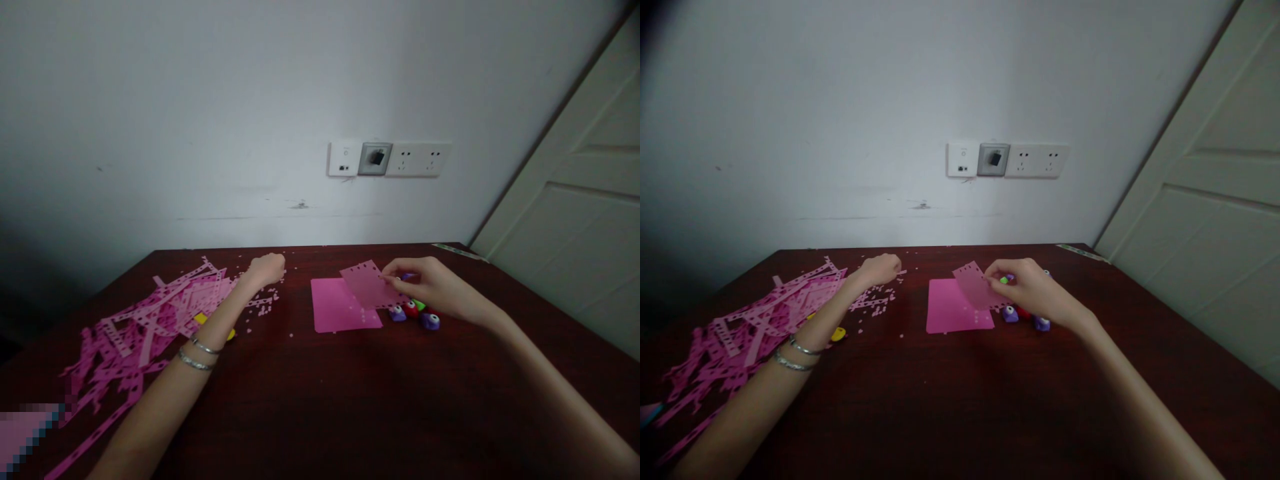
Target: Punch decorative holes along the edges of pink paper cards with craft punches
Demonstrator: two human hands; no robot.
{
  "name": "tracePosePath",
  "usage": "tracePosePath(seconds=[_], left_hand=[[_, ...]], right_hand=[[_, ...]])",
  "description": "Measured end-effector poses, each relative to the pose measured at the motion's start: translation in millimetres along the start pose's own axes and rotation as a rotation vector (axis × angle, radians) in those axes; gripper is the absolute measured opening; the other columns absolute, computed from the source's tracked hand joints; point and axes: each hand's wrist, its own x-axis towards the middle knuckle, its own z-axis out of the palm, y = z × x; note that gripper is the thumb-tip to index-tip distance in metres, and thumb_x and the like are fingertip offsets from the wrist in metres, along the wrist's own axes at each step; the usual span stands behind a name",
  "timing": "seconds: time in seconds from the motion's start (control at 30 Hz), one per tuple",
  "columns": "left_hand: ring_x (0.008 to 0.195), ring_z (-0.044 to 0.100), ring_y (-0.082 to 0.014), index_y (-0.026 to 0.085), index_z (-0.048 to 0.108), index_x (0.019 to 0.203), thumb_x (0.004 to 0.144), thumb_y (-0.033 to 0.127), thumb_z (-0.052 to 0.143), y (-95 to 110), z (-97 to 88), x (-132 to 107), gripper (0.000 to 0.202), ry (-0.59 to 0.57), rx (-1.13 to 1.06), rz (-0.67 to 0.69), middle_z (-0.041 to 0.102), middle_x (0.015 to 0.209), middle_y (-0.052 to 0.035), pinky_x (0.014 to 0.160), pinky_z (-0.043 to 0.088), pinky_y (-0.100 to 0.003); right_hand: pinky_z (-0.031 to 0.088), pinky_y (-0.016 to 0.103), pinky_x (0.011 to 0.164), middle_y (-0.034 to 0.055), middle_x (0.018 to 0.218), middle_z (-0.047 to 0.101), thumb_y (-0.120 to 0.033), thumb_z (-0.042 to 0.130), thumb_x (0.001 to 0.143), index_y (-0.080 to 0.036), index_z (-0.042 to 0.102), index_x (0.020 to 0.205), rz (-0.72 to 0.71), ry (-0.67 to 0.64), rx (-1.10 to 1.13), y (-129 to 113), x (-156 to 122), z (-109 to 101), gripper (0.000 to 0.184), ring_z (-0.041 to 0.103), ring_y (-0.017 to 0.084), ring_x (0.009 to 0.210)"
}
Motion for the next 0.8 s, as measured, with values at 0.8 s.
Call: tracePosePath(seconds=[0.8], left_hand=[[0.061, 0.059, -0.0099, 0.014, 0.069, 0.081, 0.063, 0.022, 0.07, 64.5, 28.4, -10.3, 0.019, -0.275, -1.396, 0.612, 0.067, 0.072, -0.0053, 0.064, 0.048, -0.027]], right_hand=[[0.043, 0.037, 0.091, 0.0048, 0.114, 0.058, -0.03, 0.058, 0.077, -0.025, 0.07, 0.079, -0.152, 0.033, 0.164, 6.5, 2.6, -3.1, 0.014, 0.053, 0.023, 0.107]])
